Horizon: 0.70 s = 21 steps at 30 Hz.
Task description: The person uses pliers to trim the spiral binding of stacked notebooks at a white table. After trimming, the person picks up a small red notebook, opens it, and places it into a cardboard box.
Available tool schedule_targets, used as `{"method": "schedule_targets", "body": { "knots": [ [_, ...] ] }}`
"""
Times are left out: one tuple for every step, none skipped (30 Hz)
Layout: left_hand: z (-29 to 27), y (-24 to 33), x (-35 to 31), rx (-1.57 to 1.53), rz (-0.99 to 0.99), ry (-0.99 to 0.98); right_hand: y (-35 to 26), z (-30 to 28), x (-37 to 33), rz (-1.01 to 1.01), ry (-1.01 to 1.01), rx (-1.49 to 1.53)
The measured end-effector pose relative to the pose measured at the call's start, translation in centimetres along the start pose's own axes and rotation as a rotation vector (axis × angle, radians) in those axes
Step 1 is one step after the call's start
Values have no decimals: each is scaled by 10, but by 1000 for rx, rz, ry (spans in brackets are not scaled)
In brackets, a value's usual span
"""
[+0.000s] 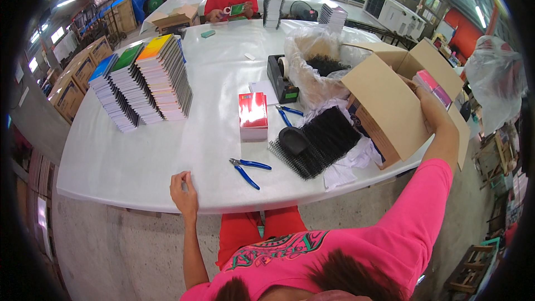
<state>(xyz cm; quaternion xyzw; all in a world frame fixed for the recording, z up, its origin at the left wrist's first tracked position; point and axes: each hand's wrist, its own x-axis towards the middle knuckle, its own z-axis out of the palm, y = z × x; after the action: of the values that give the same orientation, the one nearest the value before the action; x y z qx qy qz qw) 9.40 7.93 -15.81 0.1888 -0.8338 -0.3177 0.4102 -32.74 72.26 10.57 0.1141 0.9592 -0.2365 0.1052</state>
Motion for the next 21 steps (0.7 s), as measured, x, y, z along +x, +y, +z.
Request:
{"method": "schedule_targets", "body": {
  "knots": [
    [0,0,0,-4,7,0,1,0,-1,2,-1,6],
    [0,-1,0,2,6,-2,1,0,-1,3,3,13],
    [0,-1,0,9,6,-3,1,0,-2,4,5,16],
    [0,-1,0,16,6,-4,1,1,-2,4,4,24],
    [0,-1,0,10,6,-5,1,2,-3,1,8,29],
    [-1,-1,0,3,7,-5,1,1,-4,2,10,37],
    [-1,-1,1,-2,8,-5,0,1,-5,2,9,44],
    [-1,-1,1,-4,3,-5,0,1,-5,1,10,52],
    [-1,0,1,-6,-1,-5,0,2,-6,0,11,58],
    [-1,0,1,-8,-5,-4,0,2,-7,2,13,68],
    [-1,-2,1,6,-11,-12,-1,3,-7,1,13,72],
    [-1,-3,1,17,-16,-19,-2,2,-8,0,15,78],
    [0,-5,1,28,-21,-25,-2,0,-9,-1,17,84],
    [-1,-4,1,20,-23,-25,-1,1,-10,2,17,90],
    [-1,-3,0,11,-25,-25,0,1,-11,3,19,92],
    [-1,-1,0,2,-28,-25,-1,1,-12,2,18,98],
    [-1,0,0,-1,-31,-26,-1,2,-12,4,17,104],
    [-1,0,1,-4,-33,-27,-1,2,-13,6,19,108],
    [-1,1,0,-10,-40,-29,-2,1,-15,8,22,111],
    [-1,0,0,-7,-38,-28,-3,1,-15,8,22,117],
    [-1,0,0,-5,-36,-27,-3,2,-16,10,24,121]
  ]
}}
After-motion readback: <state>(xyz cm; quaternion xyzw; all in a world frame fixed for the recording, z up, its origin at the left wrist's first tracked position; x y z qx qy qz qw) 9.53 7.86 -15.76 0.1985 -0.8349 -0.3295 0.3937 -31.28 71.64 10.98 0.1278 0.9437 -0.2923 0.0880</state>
